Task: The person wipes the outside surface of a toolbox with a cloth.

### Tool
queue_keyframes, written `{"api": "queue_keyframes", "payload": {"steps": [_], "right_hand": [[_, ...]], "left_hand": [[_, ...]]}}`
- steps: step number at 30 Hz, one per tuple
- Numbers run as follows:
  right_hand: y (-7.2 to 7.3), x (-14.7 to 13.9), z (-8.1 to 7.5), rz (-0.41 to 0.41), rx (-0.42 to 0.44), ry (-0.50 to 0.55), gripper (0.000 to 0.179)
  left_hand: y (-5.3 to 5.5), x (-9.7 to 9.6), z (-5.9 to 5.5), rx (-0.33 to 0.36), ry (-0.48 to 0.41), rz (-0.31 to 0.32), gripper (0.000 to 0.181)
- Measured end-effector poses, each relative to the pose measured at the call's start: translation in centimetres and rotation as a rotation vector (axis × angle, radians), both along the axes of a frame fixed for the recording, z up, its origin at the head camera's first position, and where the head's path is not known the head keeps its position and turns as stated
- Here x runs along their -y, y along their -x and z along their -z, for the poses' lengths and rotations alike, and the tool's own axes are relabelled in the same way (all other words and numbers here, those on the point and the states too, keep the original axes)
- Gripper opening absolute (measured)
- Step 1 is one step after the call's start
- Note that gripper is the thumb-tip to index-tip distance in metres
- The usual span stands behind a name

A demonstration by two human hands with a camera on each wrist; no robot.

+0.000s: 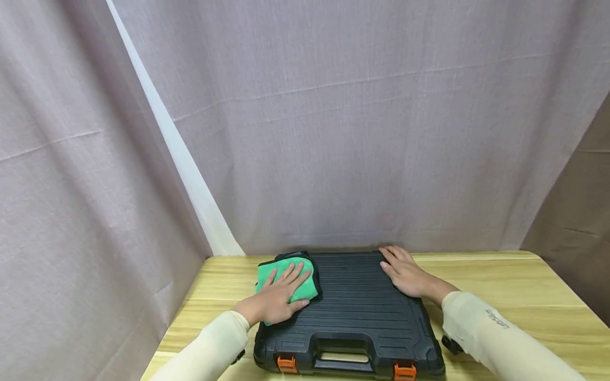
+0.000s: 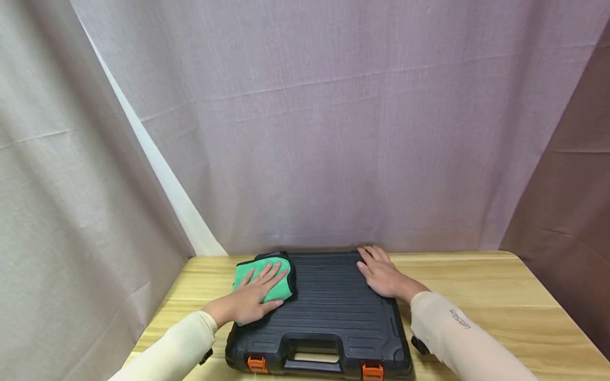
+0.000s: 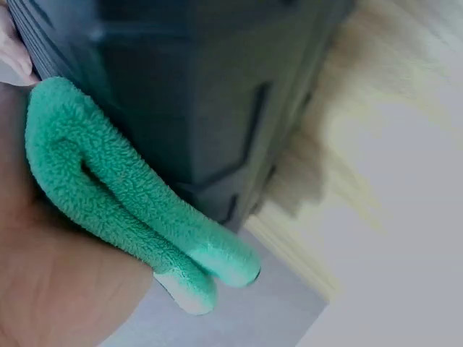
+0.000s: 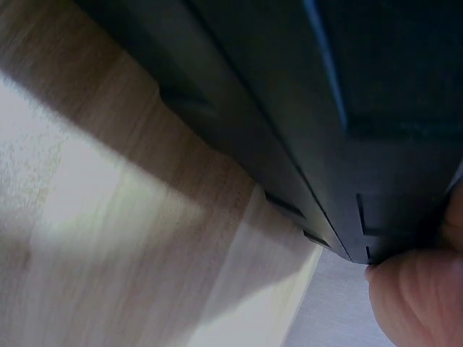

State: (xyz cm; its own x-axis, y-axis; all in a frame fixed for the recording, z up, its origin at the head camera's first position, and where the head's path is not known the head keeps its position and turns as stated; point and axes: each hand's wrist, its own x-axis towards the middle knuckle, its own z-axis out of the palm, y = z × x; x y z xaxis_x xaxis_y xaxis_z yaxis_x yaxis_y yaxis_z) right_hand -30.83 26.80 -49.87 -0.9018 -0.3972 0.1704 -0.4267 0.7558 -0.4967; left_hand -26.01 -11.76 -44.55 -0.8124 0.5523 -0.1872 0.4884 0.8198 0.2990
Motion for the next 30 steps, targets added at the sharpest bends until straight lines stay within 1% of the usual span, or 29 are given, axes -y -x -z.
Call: {"api": "queue_keyframes", "payload": {"steps": [2, 5, 8, 13, 19, 24, 28, 30], "right_hand": [[0.0, 0.0, 0.0, -0.009, -0.006, -0.001, 0.066], [-0.2, 0.0, -0.1, -0.022, -0.017, 0.009, 0.065], [-0.5, 0.1, -0.7, -0.023, -0.027, 0.004, 0.060], [-0.9, 0.1, -1.7, -0.005, 0.023, 0.010, 0.054], [-0.6, 0.0, -1.7, 0.013, 0.047, -0.002, 0.053], [-0.7, 0.0, -1.7, 0.013, 0.068, -0.002, 0.055], [-0.7, 0.0, -1.7, 0.014, 0.050, -0.012, 0.054], [-0.7, 0.1, -1.6, 0.015, 0.059, -0.014, 0.055]], "left_hand": [[0.0, 0.5, 0.1, 0.000, -0.014, -0.009, 0.073], [0.0, 0.6, 0.3, 0.009, -0.015, -0.007, 0.073], [0.2, 0.5, 0.2, 0.022, -0.016, -0.003, 0.073], [0.7, 0.1, 0.0, 0.031, 0.012, 0.005, 0.073], [2.3, -0.7, 0.3, 0.006, 0.062, -0.008, 0.073], [4.0, -1.6, -0.1, -0.011, 0.121, -0.015, 0.073], [5.2, -2.3, -0.3, -0.010, 0.152, -0.014, 0.073], [5.7, -2.6, -0.3, -0.011, 0.161, -0.016, 0.074]]}}
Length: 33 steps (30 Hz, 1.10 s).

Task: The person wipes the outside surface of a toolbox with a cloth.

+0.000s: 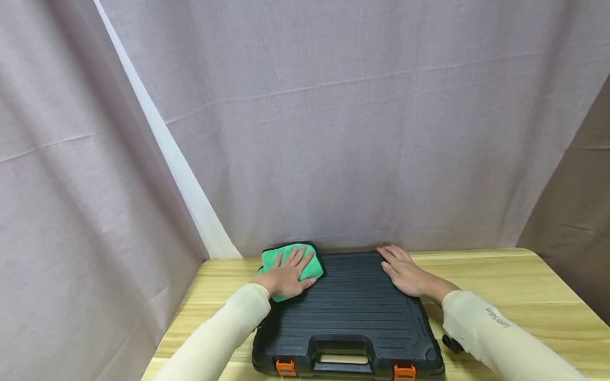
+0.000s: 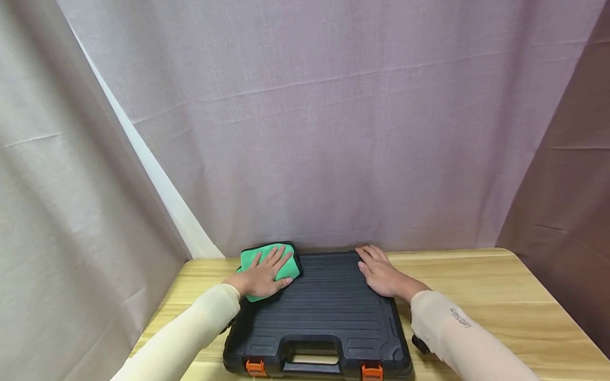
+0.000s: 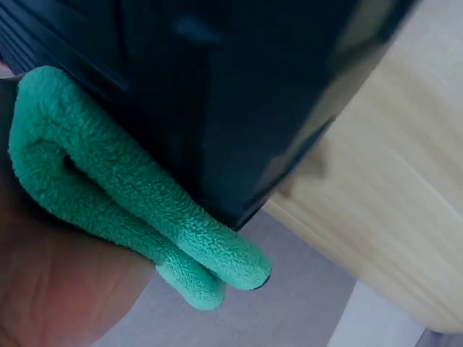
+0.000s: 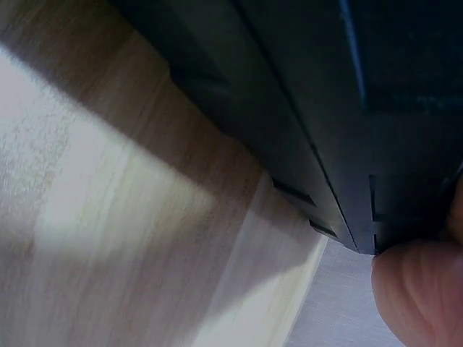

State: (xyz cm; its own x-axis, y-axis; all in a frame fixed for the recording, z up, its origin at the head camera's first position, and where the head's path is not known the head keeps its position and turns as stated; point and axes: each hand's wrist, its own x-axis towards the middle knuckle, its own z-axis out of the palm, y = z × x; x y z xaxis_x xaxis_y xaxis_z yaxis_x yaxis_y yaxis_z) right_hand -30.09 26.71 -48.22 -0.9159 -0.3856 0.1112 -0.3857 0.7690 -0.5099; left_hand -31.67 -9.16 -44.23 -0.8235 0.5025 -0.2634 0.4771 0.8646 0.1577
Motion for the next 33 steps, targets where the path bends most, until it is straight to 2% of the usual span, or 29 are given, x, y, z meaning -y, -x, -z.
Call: {"api": "queue_keyframes", "payload": {"steps": [3, 8, 13, 18, 22, 28, 33], "right_hand": [[-0.1, 0.2, 0.0, -0.002, 0.006, 0.000, 0.056], [-0.1, 0.4, 0.3, 0.000, 0.004, 0.020, 0.055], [-0.2, 0.6, 0.2, 0.008, -0.001, 0.012, 0.055], [-0.1, 0.5, 0.1, 0.009, 0.008, -0.008, 0.055], [0.0, 0.5, 0.2, 0.004, -0.002, -0.010, 0.055], [0.1, 0.6, 0.6, -0.021, -0.041, 0.028, 0.054], [-0.2, 0.8, 0.3, -0.040, -0.031, 0.071, 0.061]], "left_hand": [[0.2, -0.2, 0.0, 0.002, 0.000, -0.008, 0.075], [0.0, -0.4, 0.1, 0.026, -0.017, -0.032, 0.075], [0.3, -1.4, 0.8, 0.035, -0.046, -0.005, 0.075], [0.3, -4.5, 0.9, 0.082, -0.024, 0.022, 0.075], [0.8, -7.8, 1.8, 0.087, 0.017, 0.048, 0.076], [-0.5, -12.5, 0.9, 0.097, 0.063, 0.115, 0.074], [-1.0, -14.4, 0.8, 0.109, 0.094, 0.139, 0.073]]}}
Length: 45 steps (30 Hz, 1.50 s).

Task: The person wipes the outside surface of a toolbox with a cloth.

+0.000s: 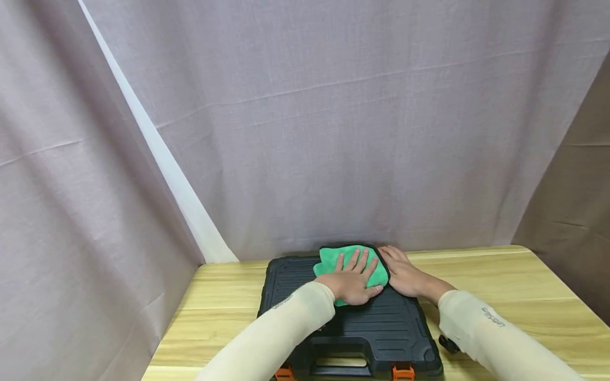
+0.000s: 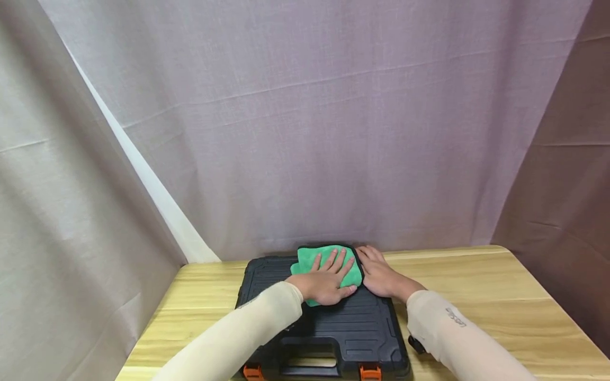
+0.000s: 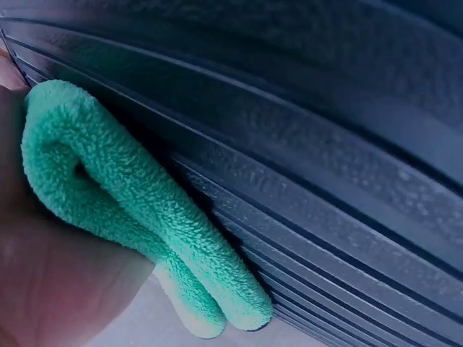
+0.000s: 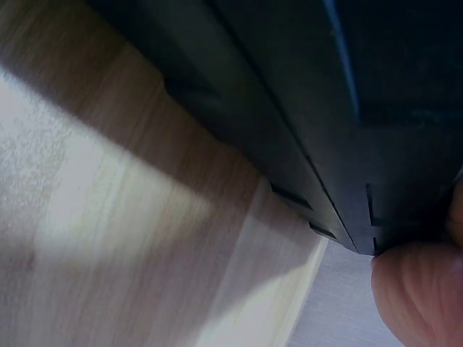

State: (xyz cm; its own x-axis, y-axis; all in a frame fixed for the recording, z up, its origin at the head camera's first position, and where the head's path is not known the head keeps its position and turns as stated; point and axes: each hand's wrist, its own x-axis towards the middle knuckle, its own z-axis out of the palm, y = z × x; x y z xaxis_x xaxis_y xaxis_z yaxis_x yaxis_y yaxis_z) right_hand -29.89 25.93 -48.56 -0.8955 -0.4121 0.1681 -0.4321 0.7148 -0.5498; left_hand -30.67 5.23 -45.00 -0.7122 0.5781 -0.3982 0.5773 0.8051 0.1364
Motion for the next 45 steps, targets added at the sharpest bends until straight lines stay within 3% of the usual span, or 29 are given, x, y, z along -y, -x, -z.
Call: {"api": "queue_keyframes", "payload": {"steps": [8, 16, 21, 29, 33, 37, 45], "right_hand": [[-0.2, 0.2, -0.3, 0.013, 0.011, -0.024, 0.063], [-0.2, -0.1, 0.2, -0.065, -0.103, 0.009, 0.058], [-0.2, -0.1, -0.2, -0.073, -0.052, -0.020, 0.065], [-0.4, 0.1, -0.4, -0.038, 0.019, -0.005, 0.053], [-0.1, 0.3, -0.3, -0.006, 0.023, -0.020, 0.054], [0.2, 0.2, -0.3, -0.005, 0.013, -0.022, 0.052], [0.8, -0.1, 0.0, -0.002, 0.000, -0.026, 0.052]], "left_hand": [[-1.7, 0.6, -1.7, 0.004, -0.091, 0.033, 0.072], [-3.6, 0.9, -2.0, 0.039, -0.117, 0.077, 0.072], [-5.8, 1.1, -2.0, 0.115, -0.130, 0.125, 0.072], [-11.2, 0.3, -1.5, 0.164, -0.101, 0.280, 0.068], [-12.5, -0.3, -1.3, 0.130, -0.070, 0.331, 0.069], [-12.5, -0.5, -1.2, 0.084, -0.045, 0.341, 0.071], [-12.5, -0.5, -0.5, -0.180, 0.056, 0.418, 0.084]]}}
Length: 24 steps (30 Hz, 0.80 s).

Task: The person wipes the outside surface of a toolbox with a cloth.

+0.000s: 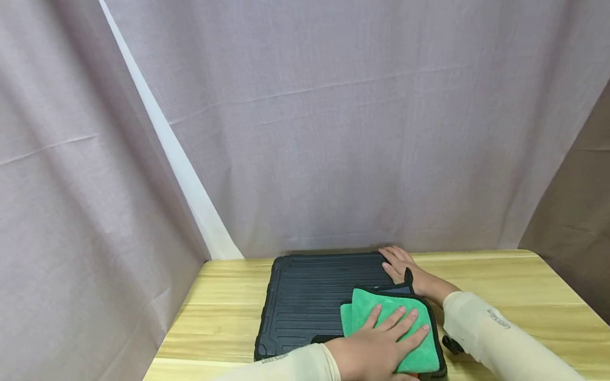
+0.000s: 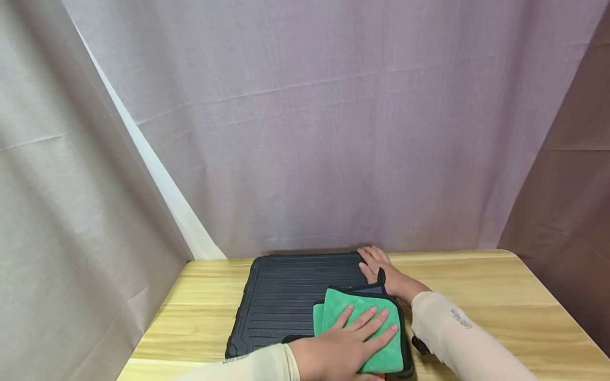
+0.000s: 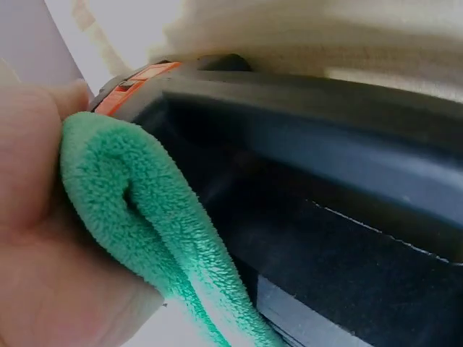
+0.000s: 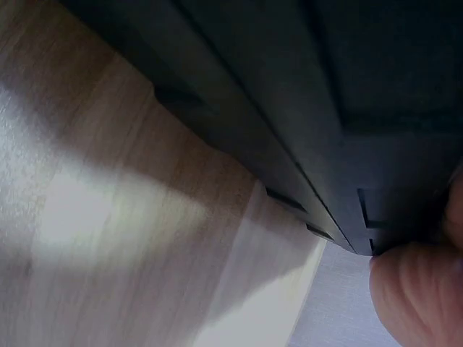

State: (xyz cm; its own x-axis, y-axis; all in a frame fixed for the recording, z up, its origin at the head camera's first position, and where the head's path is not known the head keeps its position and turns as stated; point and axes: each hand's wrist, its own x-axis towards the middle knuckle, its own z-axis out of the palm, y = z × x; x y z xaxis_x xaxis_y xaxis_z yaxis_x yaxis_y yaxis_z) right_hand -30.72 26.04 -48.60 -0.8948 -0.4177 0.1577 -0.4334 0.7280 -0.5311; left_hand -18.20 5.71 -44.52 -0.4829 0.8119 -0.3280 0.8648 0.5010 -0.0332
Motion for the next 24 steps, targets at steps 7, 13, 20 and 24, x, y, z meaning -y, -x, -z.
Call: {"api": "queue_keyframes", "payload": {"steps": [7, 13, 20, 24], "right_hand": [[0.0, -0.1, 0.3, -0.004, -0.020, 0.021, 0.053], [0.1, 0.0, -0.1, 0.020, 0.006, -0.029, 0.054], [-0.1, -0.3, -0.1, 0.009, 0.014, -0.023, 0.055], [0.0, -0.1, 0.1, 0.003, 0.028, -0.029, 0.056]], "left_hand": [[-0.3, 0.5, -0.3, -0.040, 0.024, 0.001, 0.087], [0.1, 3.4, -1.0, 0.063, -0.037, -0.061, 0.082], [-0.5, 10.2, -0.2, 0.060, -0.171, -0.160, 0.077], [-1.0, 14.5, 0.9, -0.051, -0.215, -0.196, 0.077]]}}
